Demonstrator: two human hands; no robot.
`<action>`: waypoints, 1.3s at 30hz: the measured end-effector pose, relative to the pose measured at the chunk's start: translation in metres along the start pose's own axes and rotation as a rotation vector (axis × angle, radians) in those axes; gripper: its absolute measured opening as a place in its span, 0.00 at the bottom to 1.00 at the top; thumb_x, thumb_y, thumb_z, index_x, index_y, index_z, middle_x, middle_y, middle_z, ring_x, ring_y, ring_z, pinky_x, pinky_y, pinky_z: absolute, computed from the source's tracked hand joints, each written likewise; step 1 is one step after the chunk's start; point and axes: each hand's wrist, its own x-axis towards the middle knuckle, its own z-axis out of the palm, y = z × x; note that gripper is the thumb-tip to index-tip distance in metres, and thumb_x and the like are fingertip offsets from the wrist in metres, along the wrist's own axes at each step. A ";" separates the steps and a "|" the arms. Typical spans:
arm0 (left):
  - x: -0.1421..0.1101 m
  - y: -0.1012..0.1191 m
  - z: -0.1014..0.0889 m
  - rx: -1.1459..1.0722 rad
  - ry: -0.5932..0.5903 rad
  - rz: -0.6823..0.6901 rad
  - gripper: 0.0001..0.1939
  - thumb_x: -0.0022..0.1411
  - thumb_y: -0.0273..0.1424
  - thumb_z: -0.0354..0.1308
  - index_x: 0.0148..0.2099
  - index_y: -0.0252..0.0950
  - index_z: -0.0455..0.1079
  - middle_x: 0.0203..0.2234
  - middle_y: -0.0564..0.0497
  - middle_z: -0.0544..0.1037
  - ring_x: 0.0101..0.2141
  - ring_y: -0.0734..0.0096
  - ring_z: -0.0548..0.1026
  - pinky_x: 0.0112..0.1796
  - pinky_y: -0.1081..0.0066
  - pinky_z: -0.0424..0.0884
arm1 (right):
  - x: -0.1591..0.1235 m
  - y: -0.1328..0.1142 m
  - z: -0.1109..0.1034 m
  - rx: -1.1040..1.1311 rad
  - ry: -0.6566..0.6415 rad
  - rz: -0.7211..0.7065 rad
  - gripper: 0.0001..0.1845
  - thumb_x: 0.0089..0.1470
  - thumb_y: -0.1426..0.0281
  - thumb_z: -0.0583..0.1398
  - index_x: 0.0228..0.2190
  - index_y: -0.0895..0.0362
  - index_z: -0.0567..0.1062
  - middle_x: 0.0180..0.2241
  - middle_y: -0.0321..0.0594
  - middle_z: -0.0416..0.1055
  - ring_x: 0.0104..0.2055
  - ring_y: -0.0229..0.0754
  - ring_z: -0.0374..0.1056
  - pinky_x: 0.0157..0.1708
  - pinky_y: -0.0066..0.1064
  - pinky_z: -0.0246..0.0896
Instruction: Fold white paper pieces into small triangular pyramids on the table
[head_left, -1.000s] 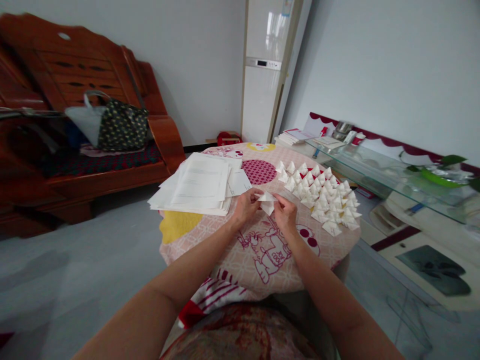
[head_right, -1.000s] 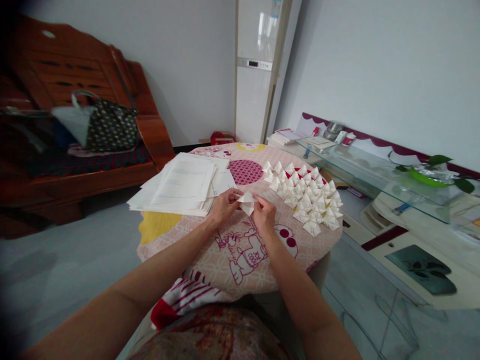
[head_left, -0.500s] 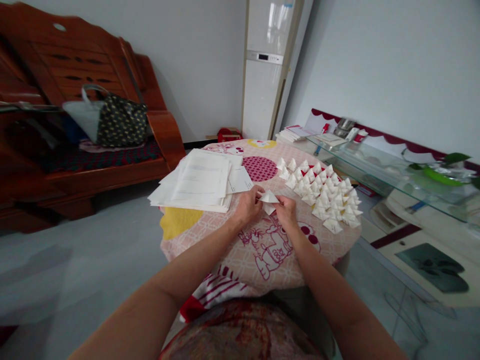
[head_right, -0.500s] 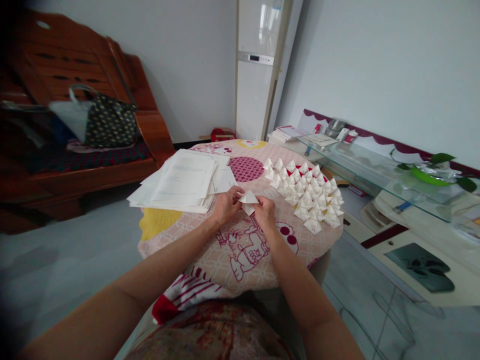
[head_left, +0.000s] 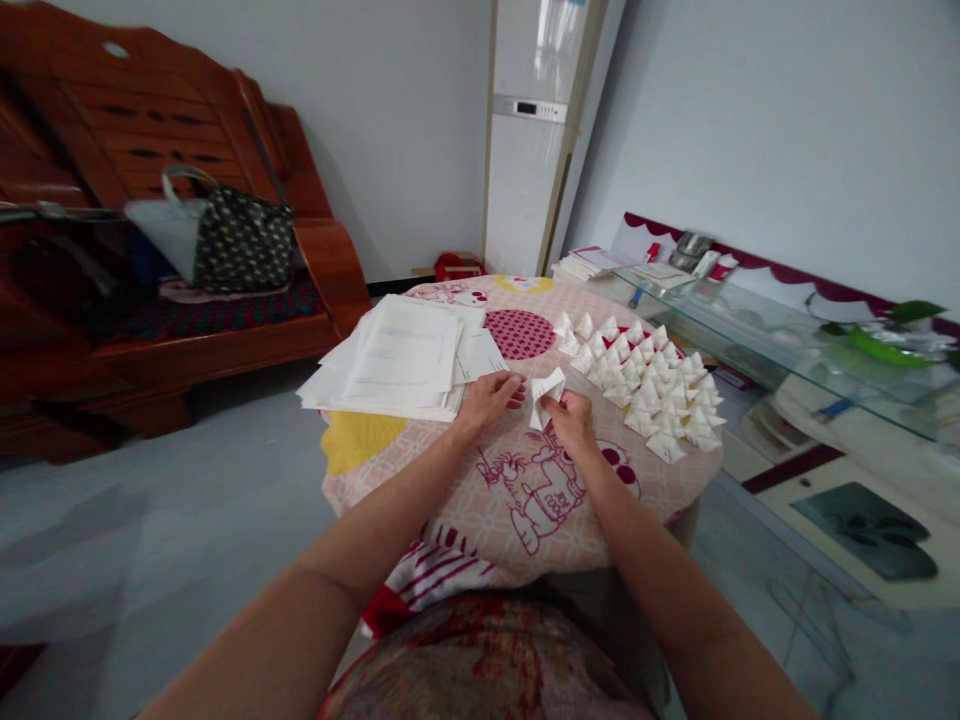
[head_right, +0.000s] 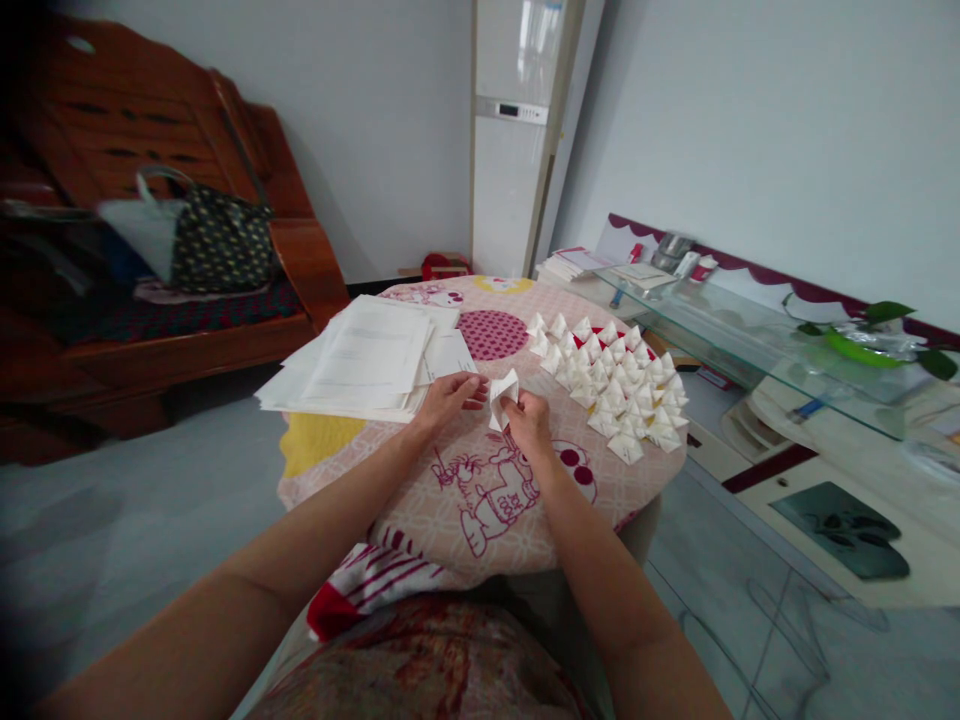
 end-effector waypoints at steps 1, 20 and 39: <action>0.001 -0.001 0.000 -0.039 -0.027 -0.012 0.17 0.63 0.41 0.58 0.41 0.31 0.76 0.33 0.45 0.81 0.32 0.68 0.79 0.36 0.69 0.77 | 0.000 0.001 0.001 -0.017 -0.029 -0.032 0.15 0.48 0.58 0.59 0.19 0.56 0.71 0.14 0.33 0.65 0.17 0.38 0.61 0.17 0.27 0.52; -0.004 0.014 0.003 -0.292 -0.058 -0.305 0.12 0.54 0.35 0.68 0.29 0.32 0.73 0.21 0.50 0.77 0.21 0.74 0.74 0.26 0.74 0.73 | -0.006 -0.004 0.005 -0.021 -0.126 -0.125 0.13 0.47 0.60 0.60 0.26 0.57 0.76 0.23 0.35 0.72 0.24 0.39 0.66 0.22 0.27 0.60; -0.021 0.028 0.016 0.202 -0.132 0.221 0.13 0.61 0.38 0.60 0.34 0.32 0.76 0.28 0.49 0.80 0.32 0.67 0.78 0.35 0.72 0.73 | -0.005 0.004 0.002 -0.705 0.250 -0.390 0.19 0.55 0.76 0.52 0.44 0.60 0.78 0.33 0.48 0.76 0.35 0.47 0.69 0.34 0.33 0.59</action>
